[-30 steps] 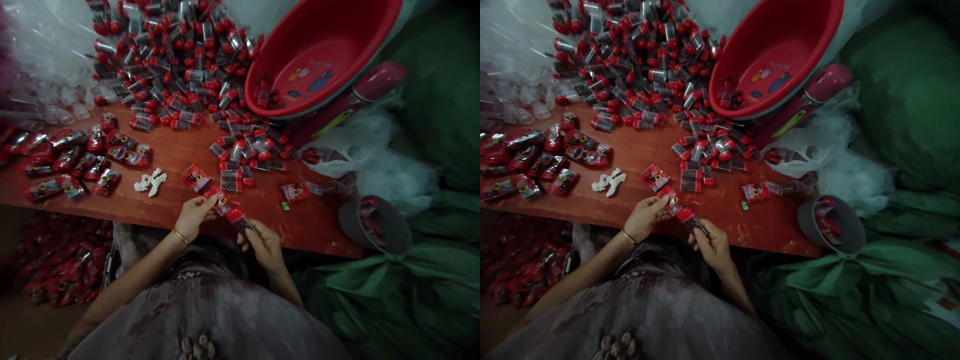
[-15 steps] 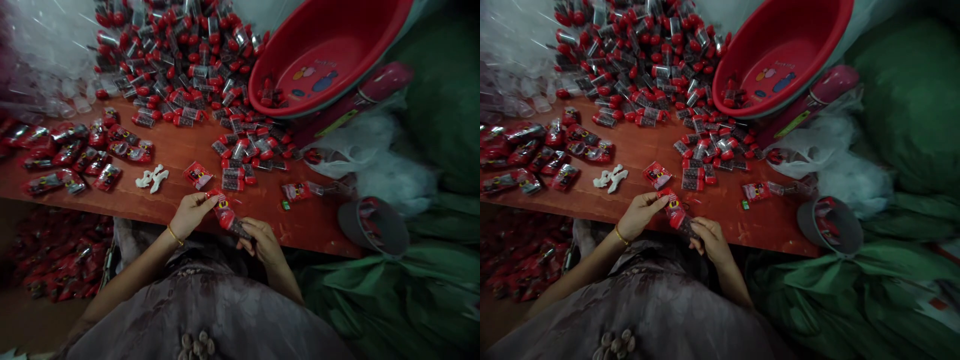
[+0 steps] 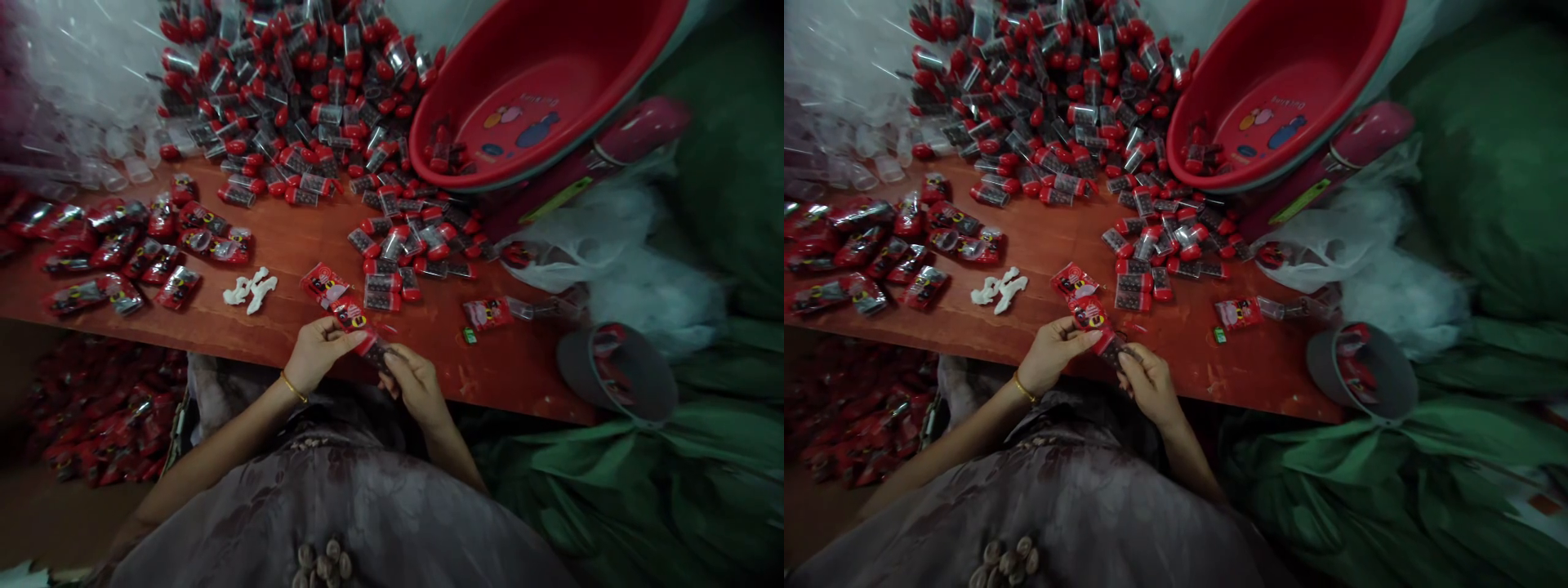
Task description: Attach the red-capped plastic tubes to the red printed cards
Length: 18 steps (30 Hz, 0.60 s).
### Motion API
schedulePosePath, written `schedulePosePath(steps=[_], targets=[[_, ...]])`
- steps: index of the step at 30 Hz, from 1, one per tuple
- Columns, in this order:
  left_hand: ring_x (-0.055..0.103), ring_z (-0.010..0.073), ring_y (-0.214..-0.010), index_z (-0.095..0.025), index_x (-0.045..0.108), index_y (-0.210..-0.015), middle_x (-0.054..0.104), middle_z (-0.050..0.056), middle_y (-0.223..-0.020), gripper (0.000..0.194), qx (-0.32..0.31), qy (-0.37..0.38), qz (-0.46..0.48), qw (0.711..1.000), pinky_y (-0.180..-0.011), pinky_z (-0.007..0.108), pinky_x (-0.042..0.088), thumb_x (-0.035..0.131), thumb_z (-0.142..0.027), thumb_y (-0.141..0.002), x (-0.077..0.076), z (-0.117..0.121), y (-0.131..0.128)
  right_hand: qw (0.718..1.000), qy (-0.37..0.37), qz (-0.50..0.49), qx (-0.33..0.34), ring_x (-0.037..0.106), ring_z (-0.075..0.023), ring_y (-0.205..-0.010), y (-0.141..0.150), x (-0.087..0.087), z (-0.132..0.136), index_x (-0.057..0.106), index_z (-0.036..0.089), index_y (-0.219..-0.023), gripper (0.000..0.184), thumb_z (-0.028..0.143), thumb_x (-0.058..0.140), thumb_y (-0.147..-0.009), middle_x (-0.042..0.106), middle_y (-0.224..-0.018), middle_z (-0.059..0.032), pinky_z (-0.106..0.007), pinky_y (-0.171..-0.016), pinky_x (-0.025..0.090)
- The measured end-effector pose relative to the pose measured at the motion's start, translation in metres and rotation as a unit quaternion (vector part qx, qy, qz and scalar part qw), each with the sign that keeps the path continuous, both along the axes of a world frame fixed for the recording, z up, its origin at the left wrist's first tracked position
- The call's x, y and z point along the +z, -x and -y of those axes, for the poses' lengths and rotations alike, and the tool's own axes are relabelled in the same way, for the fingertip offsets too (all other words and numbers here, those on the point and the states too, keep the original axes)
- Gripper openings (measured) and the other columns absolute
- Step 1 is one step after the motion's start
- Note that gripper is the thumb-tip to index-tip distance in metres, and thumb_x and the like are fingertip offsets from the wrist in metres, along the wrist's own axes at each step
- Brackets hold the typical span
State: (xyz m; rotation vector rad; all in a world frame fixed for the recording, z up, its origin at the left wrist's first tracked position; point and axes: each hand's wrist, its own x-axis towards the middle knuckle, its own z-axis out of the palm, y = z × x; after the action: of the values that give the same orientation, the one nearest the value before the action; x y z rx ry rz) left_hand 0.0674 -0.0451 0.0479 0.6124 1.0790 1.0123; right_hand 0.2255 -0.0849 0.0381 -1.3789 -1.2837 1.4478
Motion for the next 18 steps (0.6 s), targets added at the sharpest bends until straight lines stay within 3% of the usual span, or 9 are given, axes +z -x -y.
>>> schedulePosePath(steps=[3,9,14,18], targets=[[0.05,0.0054,-0.049,-0.013,0.062,-0.066,0.063,-0.003,-0.057,0.039,0.038,0.01,-0.008,0.999,-0.052,0.019,0.041,0.084,-0.038,-0.046,-0.004,0.003,-0.004,0.999,-0.025,0.006,-0.027,0.04,-0.0061,-0.04,0.01,-0.002,-0.001,0.053,0.018,-0.077,0.03,0.045,0.043,-0.087,0.043,-0.049,0.0067,-0.019,-0.041,0.034],[0.06,0.0095,-0.063,-0.014,0.063,-0.072,0.069,0.0,-0.07,0.039,0.096,0.004,0.035,0.995,-0.066,0.022,0.048,0.085,-0.033,-0.045,-0.006,0.011,-0.012,0.991,-0.099,0.055,-0.076,0.042,-0.0084,-0.046,0.023,-0.008,0.003,0.051,0.02,-0.079,0.026,0.041,0.039,-0.09,0.045,-0.054,0.0051,-0.021,-0.045,0.035],[0.058,0.0098,-0.056,-0.013,0.065,-0.073,0.066,0.0,-0.064,0.035,0.059,-0.004,0.059,0.997,-0.059,0.023,0.047,0.078,-0.042,-0.058,-0.008,0.011,-0.012,0.992,-0.105,0.069,-0.01,0.042,-0.0079,-0.045,0.024,-0.006,0.0,0.049,0.021,-0.074,0.028,0.041,0.038,-0.091,0.047,-0.056,0.0046,-0.021,-0.046,0.036],[0.051,0.0096,-0.039,-0.015,0.063,-0.076,0.061,-0.002,-0.054,0.037,0.008,-0.005,0.078,0.997,-0.042,0.023,0.042,0.071,-0.049,-0.064,-0.007,0.008,-0.011,0.996,-0.08,0.028,-0.042,0.04,-0.0071,-0.044,0.037,-0.005,-0.006,0.048,0.021,-0.079,0.028,0.044,0.037,-0.091,0.045,-0.057,0.0057,-0.02,-0.044,0.037]])
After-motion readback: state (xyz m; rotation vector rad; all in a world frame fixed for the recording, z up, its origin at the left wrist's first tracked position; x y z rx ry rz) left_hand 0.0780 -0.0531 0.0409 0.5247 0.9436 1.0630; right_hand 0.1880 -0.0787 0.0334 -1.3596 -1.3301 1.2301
